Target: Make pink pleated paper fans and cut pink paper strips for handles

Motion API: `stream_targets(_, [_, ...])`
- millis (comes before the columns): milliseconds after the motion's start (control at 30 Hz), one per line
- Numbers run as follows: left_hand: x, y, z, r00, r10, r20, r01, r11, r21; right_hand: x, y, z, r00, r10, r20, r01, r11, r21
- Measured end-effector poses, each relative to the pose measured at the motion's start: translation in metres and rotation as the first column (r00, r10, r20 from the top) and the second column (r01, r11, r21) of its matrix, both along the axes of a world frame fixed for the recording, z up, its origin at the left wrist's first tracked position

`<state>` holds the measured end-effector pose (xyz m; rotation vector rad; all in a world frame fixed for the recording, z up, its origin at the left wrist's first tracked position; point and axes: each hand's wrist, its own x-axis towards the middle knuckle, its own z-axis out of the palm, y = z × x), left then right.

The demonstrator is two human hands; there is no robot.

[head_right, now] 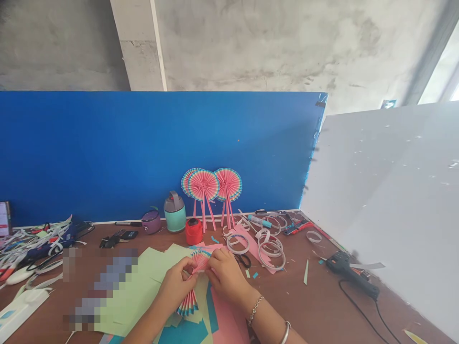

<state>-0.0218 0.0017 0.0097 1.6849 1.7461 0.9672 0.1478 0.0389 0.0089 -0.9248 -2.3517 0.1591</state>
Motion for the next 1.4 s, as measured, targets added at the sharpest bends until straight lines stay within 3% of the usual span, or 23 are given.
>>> stream_targets(733, [0.001, -0.003, -0.005, 0.999, -0.025, -0.028, 0.025, 0.999, 0.02, 0.0, -0.003, 0.0, 1.0, -0.004, 0.028, 0.004, 1.0, 0.006])
stream_targets(1067, [-0.007, -0.002, 0.001, 0.992, 0.06, -0.11, -0.057, 0.998, 0.026, 0.004, -0.002, 0.011, 0.996, -0.086, 0.04, 0.085, 0.996, 0.025])
stream_targets(1400, [-0.007, 0.001, -0.007, 0.997, 0.05, -0.052, -0.048, 0.998, 0.044, 0.002, -0.016, 0.023, 0.998, 0.05, -0.044, -0.05, 0.999, -0.008])
